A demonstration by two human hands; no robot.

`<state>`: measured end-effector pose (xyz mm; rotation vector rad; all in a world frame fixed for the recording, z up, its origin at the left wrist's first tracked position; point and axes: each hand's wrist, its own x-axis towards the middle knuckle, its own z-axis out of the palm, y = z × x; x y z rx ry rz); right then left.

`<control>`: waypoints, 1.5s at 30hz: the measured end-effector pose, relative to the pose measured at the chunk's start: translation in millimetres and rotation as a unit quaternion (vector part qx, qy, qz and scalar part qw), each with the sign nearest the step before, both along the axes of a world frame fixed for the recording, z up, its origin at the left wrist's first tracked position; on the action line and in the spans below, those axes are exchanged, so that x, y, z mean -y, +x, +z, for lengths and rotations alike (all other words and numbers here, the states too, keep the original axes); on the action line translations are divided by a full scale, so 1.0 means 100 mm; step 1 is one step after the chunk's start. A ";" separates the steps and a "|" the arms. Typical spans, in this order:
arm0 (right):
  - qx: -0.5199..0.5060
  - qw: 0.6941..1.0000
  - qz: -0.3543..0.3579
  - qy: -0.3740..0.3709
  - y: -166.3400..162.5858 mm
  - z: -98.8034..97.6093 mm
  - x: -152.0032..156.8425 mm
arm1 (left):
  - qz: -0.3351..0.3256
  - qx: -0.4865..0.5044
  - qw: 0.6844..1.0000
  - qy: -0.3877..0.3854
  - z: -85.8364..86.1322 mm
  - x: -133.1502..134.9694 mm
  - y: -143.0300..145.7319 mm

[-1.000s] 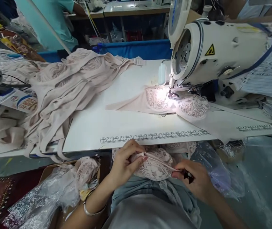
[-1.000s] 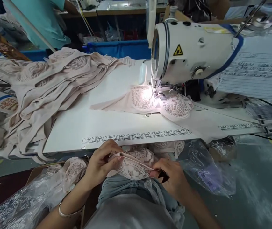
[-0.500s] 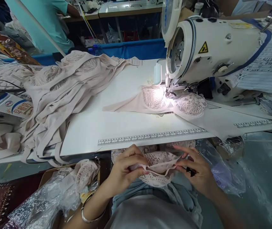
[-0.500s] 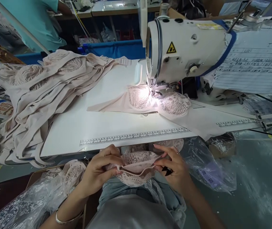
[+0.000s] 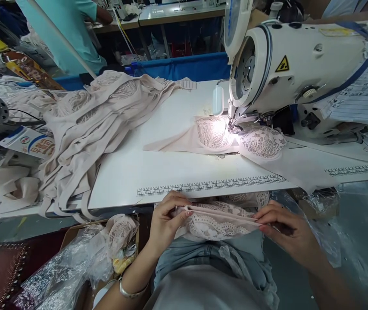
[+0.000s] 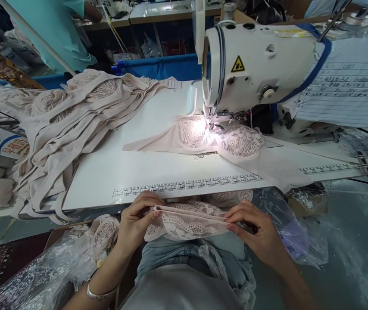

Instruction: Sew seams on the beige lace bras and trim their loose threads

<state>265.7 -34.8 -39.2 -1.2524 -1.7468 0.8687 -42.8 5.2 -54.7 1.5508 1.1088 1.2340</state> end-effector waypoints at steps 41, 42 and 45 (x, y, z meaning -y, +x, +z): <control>0.085 0.987 0.129 -0.040 -0.28 0.30 -0.03 | -0.324 -0.028 0.944 -0.063 0.21 0.05 0.49; 0.095 0.986 0.130 -0.029 -0.32 0.29 -0.03 | -0.313 -0.010 0.948 -0.053 0.18 0.08 0.59; 0.098 0.988 0.113 -0.023 -0.34 0.24 -0.04 | -0.257 0.039 0.964 -0.045 0.08 0.09 0.76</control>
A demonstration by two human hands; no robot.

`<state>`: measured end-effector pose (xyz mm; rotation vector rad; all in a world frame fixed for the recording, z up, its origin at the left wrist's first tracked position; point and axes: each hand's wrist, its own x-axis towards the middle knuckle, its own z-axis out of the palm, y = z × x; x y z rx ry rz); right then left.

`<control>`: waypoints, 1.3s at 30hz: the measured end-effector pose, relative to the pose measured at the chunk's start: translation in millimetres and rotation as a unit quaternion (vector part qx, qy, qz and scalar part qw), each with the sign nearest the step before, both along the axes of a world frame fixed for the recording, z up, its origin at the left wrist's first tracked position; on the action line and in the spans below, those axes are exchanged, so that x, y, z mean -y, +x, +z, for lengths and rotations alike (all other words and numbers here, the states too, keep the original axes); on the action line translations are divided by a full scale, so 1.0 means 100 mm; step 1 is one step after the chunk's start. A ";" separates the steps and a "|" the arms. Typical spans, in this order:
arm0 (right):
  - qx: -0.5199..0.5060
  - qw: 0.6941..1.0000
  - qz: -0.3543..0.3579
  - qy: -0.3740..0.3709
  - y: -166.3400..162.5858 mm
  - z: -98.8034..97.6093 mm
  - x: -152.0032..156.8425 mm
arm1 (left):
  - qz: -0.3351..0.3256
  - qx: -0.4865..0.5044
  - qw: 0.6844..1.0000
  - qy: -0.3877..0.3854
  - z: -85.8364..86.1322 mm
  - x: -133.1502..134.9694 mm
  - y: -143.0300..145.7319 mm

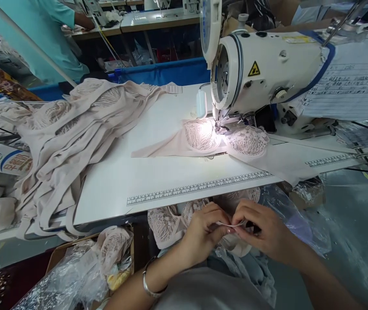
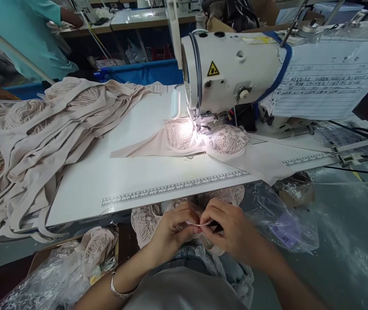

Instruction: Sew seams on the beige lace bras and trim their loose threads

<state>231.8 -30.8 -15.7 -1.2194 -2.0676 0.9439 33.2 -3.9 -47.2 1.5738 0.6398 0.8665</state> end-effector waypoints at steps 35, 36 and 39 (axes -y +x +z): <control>-0.111 0.975 -0.119 -0.148 0.04 -0.12 0.04 | 0.074 -0.020 0.982 -0.175 0.04 -0.12 0.08; -0.111 0.974 -0.114 -0.161 0.04 -0.11 0.03 | 0.062 -0.020 0.980 -0.186 0.04 -0.11 0.08; -0.132 0.965 -0.107 -0.200 0.01 -0.09 0.00 | 0.042 -0.030 0.979 -0.198 0.03 -0.11 0.08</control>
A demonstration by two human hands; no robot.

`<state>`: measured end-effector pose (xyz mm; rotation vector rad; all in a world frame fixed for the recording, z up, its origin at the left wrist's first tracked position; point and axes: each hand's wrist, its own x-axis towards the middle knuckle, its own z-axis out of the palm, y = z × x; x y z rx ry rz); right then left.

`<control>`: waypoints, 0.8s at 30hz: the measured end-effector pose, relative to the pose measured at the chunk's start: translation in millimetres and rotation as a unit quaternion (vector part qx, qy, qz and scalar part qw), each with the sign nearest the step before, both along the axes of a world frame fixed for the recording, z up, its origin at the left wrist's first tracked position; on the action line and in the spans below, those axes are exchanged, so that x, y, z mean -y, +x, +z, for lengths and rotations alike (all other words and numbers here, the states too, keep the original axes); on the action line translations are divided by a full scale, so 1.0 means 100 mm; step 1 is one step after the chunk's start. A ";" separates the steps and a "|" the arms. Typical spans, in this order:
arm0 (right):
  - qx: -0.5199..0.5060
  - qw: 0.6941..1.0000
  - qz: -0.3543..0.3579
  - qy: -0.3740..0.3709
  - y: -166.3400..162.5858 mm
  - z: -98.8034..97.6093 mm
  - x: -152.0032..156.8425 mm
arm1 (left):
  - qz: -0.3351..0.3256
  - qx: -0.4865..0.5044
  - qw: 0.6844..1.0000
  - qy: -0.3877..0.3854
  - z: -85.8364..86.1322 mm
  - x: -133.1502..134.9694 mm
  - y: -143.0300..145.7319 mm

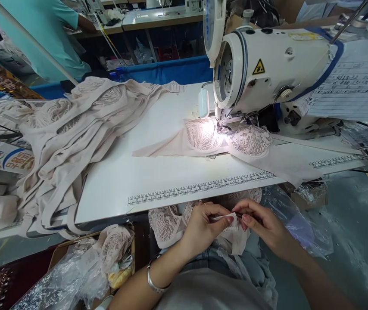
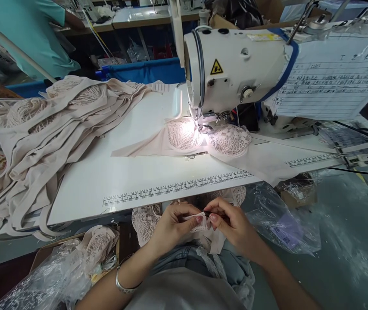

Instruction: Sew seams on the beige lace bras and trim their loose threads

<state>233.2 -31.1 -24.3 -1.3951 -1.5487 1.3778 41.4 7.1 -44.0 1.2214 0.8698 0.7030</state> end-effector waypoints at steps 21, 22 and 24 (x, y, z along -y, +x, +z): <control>-0.120 0.988 -0.099 -0.024 -0.08 -0.15 -0.02 | 0.027 -0.027 0.999 0.037 -0.02 0.02 0.00; -0.122 0.988 -0.095 -0.025 -0.08 -0.15 -0.02 | 0.035 -0.024 0.999 0.028 -0.02 0.03 0.00; -0.097 0.991 -0.089 -0.022 -0.08 -0.15 -0.02 | 0.045 -0.008 0.999 -0.012 -0.02 0.03 0.01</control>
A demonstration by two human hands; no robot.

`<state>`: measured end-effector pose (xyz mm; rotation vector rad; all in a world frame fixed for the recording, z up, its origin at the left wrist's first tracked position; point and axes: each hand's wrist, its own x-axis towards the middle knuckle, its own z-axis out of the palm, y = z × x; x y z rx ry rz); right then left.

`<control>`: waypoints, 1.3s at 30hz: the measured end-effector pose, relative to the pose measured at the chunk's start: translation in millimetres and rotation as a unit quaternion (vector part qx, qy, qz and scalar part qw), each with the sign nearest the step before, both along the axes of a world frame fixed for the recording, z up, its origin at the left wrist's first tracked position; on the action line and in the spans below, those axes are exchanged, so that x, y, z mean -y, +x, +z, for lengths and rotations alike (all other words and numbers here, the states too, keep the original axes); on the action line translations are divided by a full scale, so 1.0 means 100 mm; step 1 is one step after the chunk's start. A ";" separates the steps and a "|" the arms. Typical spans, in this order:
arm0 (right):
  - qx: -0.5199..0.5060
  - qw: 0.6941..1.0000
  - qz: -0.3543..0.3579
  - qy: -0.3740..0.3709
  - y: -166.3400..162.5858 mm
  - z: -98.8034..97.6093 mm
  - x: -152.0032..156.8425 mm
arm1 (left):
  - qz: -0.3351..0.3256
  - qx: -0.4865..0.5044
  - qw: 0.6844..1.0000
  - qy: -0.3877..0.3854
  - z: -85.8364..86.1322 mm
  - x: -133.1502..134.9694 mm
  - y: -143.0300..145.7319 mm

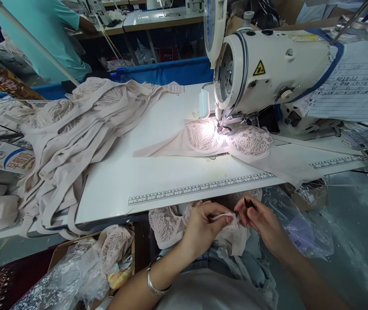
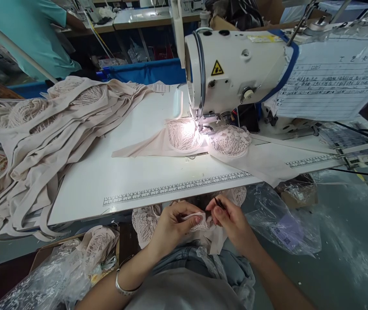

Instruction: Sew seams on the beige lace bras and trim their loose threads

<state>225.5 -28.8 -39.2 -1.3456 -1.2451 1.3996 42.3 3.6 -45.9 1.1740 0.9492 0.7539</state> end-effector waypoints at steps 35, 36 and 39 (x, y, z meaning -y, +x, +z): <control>0.002 0.986 -0.096 0.134 0.52 -0.17 0.13 | 0.103 0.053 0.988 0.101 -0.13 -0.03 -0.74; 0.006 0.987 -0.093 0.128 0.53 -0.18 0.11 | 0.109 0.053 0.987 0.103 -0.14 -0.01 -0.73; 0.049 0.991 -0.087 0.087 0.50 -0.17 0.06 | 0.121 0.049 0.986 0.102 -0.17 0.02 -0.73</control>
